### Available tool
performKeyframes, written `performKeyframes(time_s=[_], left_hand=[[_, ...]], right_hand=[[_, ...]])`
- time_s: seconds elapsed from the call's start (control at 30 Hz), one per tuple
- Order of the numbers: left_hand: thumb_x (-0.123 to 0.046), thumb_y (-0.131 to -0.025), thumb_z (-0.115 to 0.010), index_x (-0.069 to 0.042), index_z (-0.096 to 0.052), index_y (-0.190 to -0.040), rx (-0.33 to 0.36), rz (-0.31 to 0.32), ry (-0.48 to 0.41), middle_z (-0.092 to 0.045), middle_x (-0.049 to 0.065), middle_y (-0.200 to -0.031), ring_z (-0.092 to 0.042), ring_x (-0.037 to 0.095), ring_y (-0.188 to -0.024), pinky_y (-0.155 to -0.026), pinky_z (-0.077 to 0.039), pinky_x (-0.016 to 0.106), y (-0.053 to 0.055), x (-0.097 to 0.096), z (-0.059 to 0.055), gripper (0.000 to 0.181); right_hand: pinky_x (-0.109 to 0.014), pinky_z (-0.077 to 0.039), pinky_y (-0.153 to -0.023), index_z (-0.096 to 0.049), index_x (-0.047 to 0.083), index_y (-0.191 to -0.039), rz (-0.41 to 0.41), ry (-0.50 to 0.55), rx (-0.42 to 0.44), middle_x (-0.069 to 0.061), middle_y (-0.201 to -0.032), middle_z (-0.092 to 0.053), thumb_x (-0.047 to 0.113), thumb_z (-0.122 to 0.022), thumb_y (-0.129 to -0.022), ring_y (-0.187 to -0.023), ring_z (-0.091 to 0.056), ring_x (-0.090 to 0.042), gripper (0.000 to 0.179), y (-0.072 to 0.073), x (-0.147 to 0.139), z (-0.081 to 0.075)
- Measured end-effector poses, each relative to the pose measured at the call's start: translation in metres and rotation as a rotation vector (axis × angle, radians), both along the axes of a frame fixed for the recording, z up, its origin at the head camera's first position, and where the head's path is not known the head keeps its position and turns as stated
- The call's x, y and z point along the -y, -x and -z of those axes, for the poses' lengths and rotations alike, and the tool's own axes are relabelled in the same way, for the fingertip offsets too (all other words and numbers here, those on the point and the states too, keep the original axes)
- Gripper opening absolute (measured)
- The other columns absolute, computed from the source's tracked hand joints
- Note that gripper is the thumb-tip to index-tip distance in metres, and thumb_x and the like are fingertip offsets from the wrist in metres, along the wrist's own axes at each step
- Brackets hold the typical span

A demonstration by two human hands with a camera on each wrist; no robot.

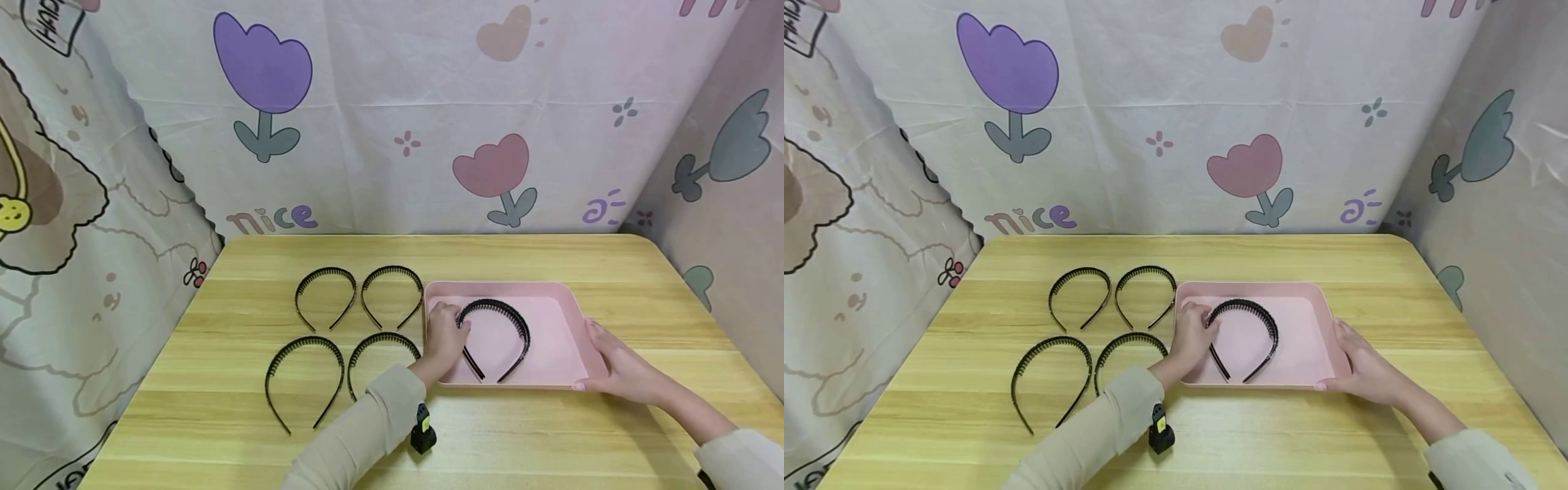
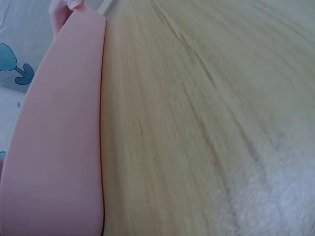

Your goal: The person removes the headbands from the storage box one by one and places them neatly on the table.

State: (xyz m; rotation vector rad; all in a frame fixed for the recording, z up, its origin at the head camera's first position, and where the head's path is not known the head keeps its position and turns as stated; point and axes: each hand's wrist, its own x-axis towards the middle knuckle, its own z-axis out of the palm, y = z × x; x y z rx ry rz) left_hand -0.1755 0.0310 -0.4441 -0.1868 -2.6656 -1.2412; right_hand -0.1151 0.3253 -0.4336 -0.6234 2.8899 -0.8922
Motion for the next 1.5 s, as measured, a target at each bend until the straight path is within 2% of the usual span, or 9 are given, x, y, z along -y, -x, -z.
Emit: performKeyframes(time_s=[0.1,0.23,0.6,0.8,1.03,1.23,1.3,1.43,1.5], left_hand=[[-0.007,-0.075,-0.074,0.003,-0.069,-0.096,-0.013,-0.007,0.045,-0.065,0.012,-0.091,-0.061,0.021,-0.087,-0.081,-0.053,0.023,0.0002,-0.0002,0.0012,0.024],[-0.006,-0.074,-0.074,0.002,-0.070,-0.092,-0.048,-0.010,0.089,-0.065,0.011,-0.088,-0.062,0.021,-0.086,-0.081,-0.052,0.024,0.0006,-0.0005,0.0033,0.021],[-0.003,-0.071,-0.074,0.002,-0.069,-0.080,-0.095,-0.046,0.105,-0.064,0.010,-0.079,-0.060,0.022,-0.080,-0.076,-0.051,0.025,0.0047,-0.0014,0.0047,0.012],[-0.004,-0.071,-0.074,0.001,-0.069,-0.080,-0.100,-0.052,0.121,-0.065,0.010,-0.079,-0.060,0.022,-0.080,-0.076,-0.051,0.025,0.0037,-0.0014,0.0035,0.011],[-0.004,-0.073,-0.073,0.000,-0.070,-0.081,-0.124,-0.040,0.125,-0.067,0.009,-0.079,-0.062,0.020,-0.078,-0.074,-0.052,0.024,0.0019,-0.0003,0.0027,0.009],[-0.005,-0.075,-0.071,-0.001,-0.071,-0.078,-0.126,-0.034,0.109,-0.066,0.007,-0.074,-0.062,0.018,-0.073,-0.068,-0.052,0.022,0.0008,0.0012,0.0023,0.004],[-0.005,-0.076,-0.070,-0.001,-0.072,-0.079,-0.117,-0.036,0.093,-0.067,0.007,-0.075,-0.063,0.017,-0.073,-0.068,-0.052,0.021,0.0008,0.0014,0.0019,0.005],[-0.006,-0.078,-0.069,-0.003,-0.073,-0.081,-0.102,-0.038,0.057,-0.070,0.007,-0.078,-0.063,0.014,-0.072,-0.067,-0.052,0.019,0.0021,0.0020,0.0001,0.006],[-0.006,-0.078,-0.068,-0.003,-0.074,-0.080,-0.101,-0.032,0.039,-0.071,0.006,-0.076,-0.062,0.010,-0.067,-0.065,-0.051,0.017,0.0037,0.0026,-0.0016,0.006]], right_hand=[[0.007,0.004,-0.094,-0.009,-0.018,-0.140,0.003,-0.006,0.003,-0.045,-0.141,-0.014,0.026,-0.081,-0.068,-0.138,-0.007,-0.048,0.111,0.0005,0.0001,-0.0004],[0.007,0.004,-0.094,-0.009,-0.018,-0.140,0.004,-0.005,0.003,-0.045,-0.141,-0.015,0.026,-0.081,-0.067,-0.133,-0.010,-0.056,0.112,0.0003,0.0001,-0.0009],[0.007,0.004,-0.093,-0.008,-0.018,-0.140,0.009,-0.003,0.022,-0.044,-0.141,-0.014,0.025,-0.081,-0.068,-0.134,-0.009,-0.055,0.111,0.0000,0.0011,-0.0026],[0.007,0.004,-0.094,-0.008,-0.018,-0.140,0.010,0.006,0.020,-0.044,-0.141,-0.013,0.027,-0.080,-0.069,-0.139,-0.003,-0.044,0.111,-0.0009,0.0018,-0.0016],[0.007,0.002,-0.094,-0.008,-0.020,-0.139,-0.003,0.039,0.009,-0.046,-0.140,-0.012,0.025,-0.080,-0.069,-0.134,-0.007,-0.054,0.110,-0.0013,0.0026,-0.0007],[0.008,0.003,-0.094,-0.008,-0.019,-0.139,0.005,0.028,0.008,-0.046,-0.140,-0.013,0.026,-0.080,-0.069,-0.133,-0.009,-0.056,0.111,-0.0014,0.0021,0.0005],[0.007,0.003,-0.094,-0.008,-0.019,-0.140,0.002,0.025,0.005,-0.045,-0.140,-0.013,0.026,-0.080,-0.069,-0.135,-0.007,-0.052,0.110,-0.0013,0.0020,0.0010],[0.007,0.003,-0.095,-0.009,-0.019,-0.139,0.001,0.017,-0.010,-0.045,-0.140,-0.014,0.026,-0.080,-0.070,-0.142,-0.001,-0.031,0.109,-0.0020,0.0018,0.0018],[0.007,0.003,-0.095,-0.009,-0.019,-0.139,0.000,0.016,-0.014,-0.046,-0.140,-0.014,0.026,-0.080,-0.069,-0.142,-0.001,-0.031,0.109,-0.0021,0.0016,0.0015]])
